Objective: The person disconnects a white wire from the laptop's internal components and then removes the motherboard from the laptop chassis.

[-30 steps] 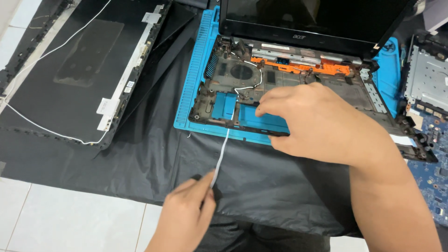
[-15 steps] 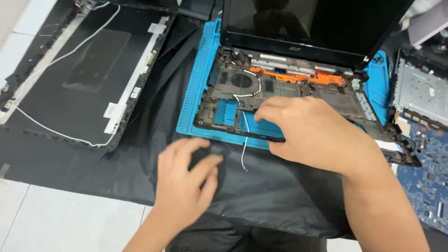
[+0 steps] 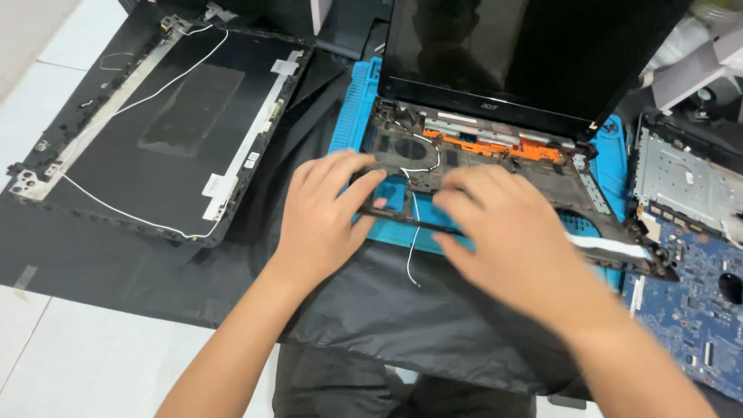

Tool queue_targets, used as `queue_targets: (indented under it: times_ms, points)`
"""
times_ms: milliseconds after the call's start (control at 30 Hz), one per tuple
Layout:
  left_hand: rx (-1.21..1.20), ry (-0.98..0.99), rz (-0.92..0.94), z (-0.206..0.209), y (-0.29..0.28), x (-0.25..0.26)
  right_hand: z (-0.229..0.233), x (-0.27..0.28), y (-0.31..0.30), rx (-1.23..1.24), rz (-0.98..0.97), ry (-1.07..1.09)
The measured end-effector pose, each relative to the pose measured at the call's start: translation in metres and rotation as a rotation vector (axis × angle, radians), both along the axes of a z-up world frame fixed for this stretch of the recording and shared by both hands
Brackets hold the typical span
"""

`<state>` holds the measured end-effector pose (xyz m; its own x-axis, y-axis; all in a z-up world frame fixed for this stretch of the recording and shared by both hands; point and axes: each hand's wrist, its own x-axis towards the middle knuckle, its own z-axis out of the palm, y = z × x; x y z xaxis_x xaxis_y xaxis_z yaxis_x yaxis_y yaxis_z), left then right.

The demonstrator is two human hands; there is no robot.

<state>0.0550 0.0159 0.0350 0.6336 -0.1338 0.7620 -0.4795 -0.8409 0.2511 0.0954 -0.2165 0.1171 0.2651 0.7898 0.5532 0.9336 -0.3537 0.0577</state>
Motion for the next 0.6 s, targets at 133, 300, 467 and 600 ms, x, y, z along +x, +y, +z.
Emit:
queue_targets:
  times_ms: [133, 300, 467, 600]
  points:
    - [-0.002, 0.051, -0.097, -0.002, 0.010, 0.005, -0.100, -0.033, -0.028, 0.004, 0.440, -0.227]
    - [0.107, 0.182, -0.191, 0.019, 0.014, 0.005, -0.106, -0.014, 0.002, 0.170, -0.231, 0.240]
    - [0.219, 0.252, -0.179, 0.021, 0.010, 0.014, -0.149, 0.032, 0.001, 0.400, -0.232, 0.797]
    - [0.233, 0.349, -0.219, 0.018, 0.006, 0.018, -0.169, 0.048, 0.016, 0.568, -0.109, 1.014]
